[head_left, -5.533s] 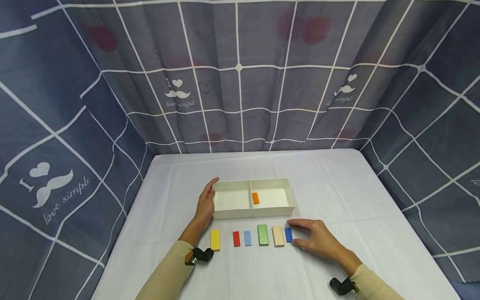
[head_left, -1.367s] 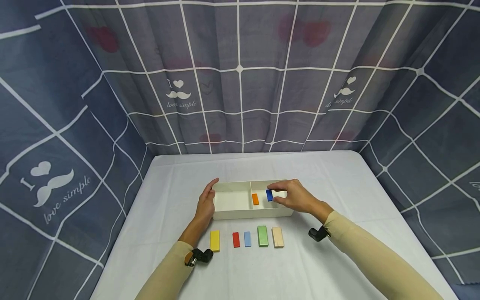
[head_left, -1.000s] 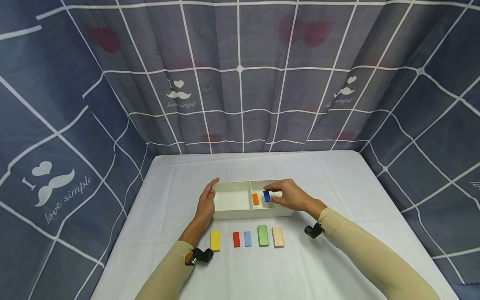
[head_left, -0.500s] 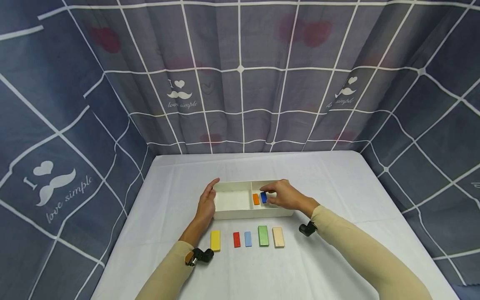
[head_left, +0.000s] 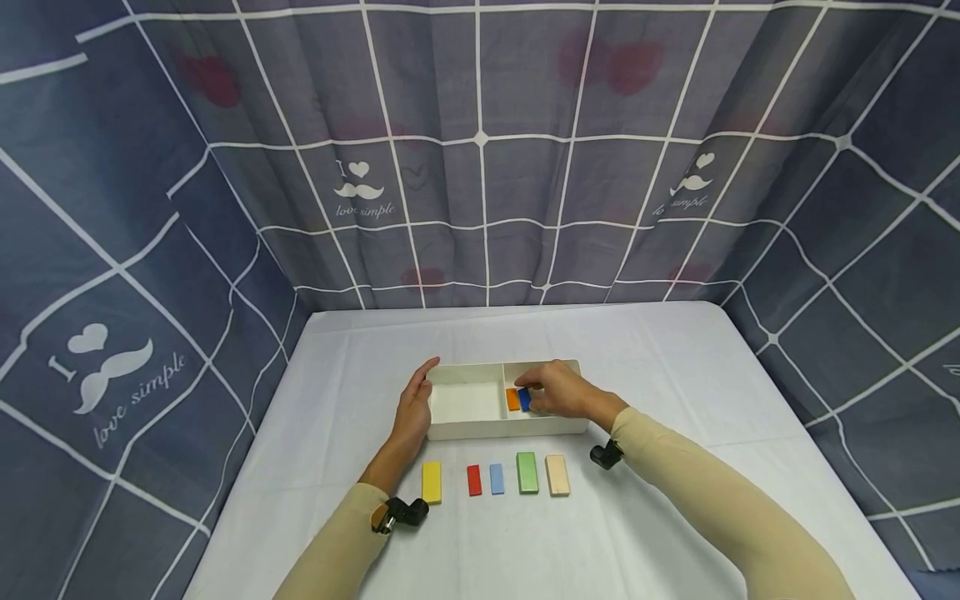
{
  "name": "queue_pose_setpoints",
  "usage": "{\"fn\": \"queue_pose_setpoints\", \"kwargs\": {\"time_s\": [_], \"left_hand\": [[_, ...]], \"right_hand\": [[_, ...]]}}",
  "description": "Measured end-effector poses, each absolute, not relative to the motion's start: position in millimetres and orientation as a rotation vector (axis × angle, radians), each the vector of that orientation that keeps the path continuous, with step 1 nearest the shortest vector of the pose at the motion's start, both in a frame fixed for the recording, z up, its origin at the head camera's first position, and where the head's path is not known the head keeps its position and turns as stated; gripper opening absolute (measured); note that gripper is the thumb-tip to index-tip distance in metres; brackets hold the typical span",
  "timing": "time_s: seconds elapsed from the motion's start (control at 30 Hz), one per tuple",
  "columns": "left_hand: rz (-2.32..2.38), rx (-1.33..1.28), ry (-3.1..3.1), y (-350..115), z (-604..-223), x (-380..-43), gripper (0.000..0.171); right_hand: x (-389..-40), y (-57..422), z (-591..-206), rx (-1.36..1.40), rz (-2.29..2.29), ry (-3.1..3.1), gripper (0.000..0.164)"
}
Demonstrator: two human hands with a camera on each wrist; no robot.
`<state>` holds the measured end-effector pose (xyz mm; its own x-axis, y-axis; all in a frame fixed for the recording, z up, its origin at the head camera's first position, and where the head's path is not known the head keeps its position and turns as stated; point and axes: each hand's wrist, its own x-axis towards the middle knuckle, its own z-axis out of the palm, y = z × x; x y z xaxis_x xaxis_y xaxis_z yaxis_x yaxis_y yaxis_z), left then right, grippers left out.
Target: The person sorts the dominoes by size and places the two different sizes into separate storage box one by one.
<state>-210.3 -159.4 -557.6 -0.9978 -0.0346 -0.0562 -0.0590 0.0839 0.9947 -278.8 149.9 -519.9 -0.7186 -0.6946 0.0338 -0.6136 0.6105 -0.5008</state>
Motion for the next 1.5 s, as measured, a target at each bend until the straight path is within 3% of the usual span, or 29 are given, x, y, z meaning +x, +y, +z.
{"fn": "queue_pose_setpoints", "kwargs": {"time_s": [1.5], "left_hand": [[2.149, -0.063, 2.270, -158.7, -555.5, -207.1, 0.049]], "right_hand": [[-281.1, 146.9, -514.1, -1.038, -0.701, 2.655, 0.047]]}}
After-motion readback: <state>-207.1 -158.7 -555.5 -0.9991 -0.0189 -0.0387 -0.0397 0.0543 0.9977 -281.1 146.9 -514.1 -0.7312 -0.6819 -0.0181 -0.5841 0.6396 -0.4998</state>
